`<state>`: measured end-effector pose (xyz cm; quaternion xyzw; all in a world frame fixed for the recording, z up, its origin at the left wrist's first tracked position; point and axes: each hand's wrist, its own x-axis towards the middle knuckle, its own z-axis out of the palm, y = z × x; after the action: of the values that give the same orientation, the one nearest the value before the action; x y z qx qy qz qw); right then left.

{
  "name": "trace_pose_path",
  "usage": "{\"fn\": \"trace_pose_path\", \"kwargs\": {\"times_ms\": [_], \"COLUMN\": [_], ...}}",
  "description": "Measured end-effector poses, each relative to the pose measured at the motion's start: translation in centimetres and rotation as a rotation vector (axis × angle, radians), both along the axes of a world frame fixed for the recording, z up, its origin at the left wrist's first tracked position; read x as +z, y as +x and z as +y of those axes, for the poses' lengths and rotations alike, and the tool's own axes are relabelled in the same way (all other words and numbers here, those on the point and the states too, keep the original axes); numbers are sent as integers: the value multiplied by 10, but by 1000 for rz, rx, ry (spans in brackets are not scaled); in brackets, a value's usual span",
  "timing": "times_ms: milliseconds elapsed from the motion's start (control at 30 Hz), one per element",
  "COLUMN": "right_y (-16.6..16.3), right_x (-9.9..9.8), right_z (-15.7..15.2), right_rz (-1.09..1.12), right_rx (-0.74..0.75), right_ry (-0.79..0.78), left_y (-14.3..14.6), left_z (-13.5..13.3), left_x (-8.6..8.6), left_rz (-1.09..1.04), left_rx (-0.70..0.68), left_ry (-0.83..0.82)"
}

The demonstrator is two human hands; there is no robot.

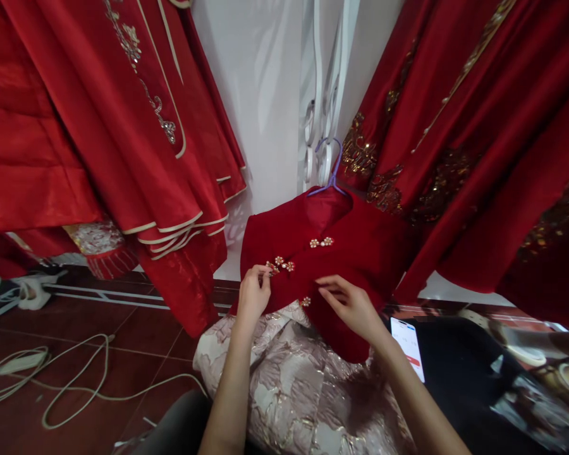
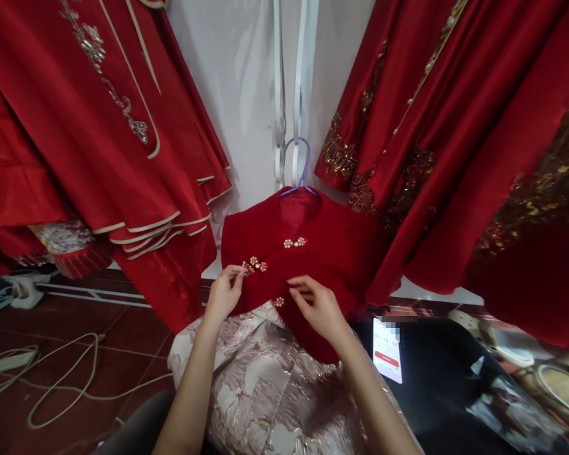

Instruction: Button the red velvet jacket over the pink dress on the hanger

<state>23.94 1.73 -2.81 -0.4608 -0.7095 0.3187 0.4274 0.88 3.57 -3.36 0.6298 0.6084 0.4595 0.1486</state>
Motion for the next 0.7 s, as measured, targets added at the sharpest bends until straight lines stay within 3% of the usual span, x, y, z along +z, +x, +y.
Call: {"fn": "trace_pose_path", "kwargs": {"times_ms": [67, 133, 233, 333, 500, 700], "right_y": [18, 24, 11, -16, -38, 0], "right_x": [-4, -6, -12, -25, -33, 11], "right_z": [-9, -12, -14, -18, -21, -20], "right_rz": [-126, -161, -159, -248, -249, 5], "right_rx": [-4, 22, 29, 4, -110, -146], "right_ry": [-64, -92, -84, 8, 44, -16], "left_y": [-12, -22, -28, -25, -9, 14], "left_z": [-2, -7, -18, -25, -25, -24], "left_x": [-1, -2, -1, 5, 22, 37], "left_rz": [63, 114, 217, 318, 316, 189], "left_rx": [25, -34, -167, -191, -160, 138], "left_ry": [-103, -216, -398, -462, -373, -68]}}
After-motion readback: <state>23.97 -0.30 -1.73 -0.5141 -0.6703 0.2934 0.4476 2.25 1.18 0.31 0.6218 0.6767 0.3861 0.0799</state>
